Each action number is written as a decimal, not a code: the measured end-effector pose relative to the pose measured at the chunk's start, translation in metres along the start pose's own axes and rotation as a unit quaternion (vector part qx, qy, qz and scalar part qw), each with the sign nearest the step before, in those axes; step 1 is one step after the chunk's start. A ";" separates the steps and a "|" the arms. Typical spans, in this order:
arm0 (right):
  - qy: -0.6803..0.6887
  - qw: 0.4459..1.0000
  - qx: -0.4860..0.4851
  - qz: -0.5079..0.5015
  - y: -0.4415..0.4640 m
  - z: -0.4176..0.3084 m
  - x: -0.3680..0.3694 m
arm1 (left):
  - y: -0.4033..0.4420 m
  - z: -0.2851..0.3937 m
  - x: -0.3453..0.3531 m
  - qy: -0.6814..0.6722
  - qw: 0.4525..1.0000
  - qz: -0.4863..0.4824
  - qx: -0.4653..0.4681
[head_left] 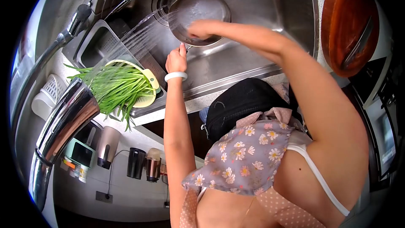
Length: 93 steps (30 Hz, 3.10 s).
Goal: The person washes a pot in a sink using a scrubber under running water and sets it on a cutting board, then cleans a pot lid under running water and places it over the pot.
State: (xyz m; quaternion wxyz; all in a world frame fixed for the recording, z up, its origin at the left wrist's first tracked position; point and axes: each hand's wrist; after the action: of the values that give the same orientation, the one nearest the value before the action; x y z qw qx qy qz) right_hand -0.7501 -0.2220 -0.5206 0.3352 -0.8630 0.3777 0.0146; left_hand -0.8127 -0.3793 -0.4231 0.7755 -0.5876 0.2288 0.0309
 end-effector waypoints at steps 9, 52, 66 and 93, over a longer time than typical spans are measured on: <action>0.068 0.995 -0.067 0.018 0.005 0.009 -0.007 | 0.002 0.000 0.002 -0.005 1.000 0.005 0.001; 0.383 0.896 -0.113 0.196 0.019 0.049 -0.012 | 0.036 0.071 0.033 -0.623 0.777 -0.019 0.084; 0.197 0.977 -0.077 -0.026 -0.028 0.041 -0.019 | 0.035 0.059 0.039 -0.583 0.807 -0.032 0.085; 0.184 0.978 -0.014 0.099 -0.002 -0.009 -0.012 | 0.024 0.030 0.025 -0.601 0.795 0.020 0.077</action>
State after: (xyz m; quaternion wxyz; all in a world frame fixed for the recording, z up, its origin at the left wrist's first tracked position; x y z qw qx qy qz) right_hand -0.7595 -0.2185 -0.5097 0.2449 -0.8136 0.5165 -0.1066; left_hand -0.7880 -0.3499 -0.4481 0.7985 -0.3846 -0.2700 0.3762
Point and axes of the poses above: each hand's wrist, its own y-axis towards the middle knuckle, its own x-axis out of the palm, z = x × y, and after that the axes turned 15 degrees about -z, right-handed
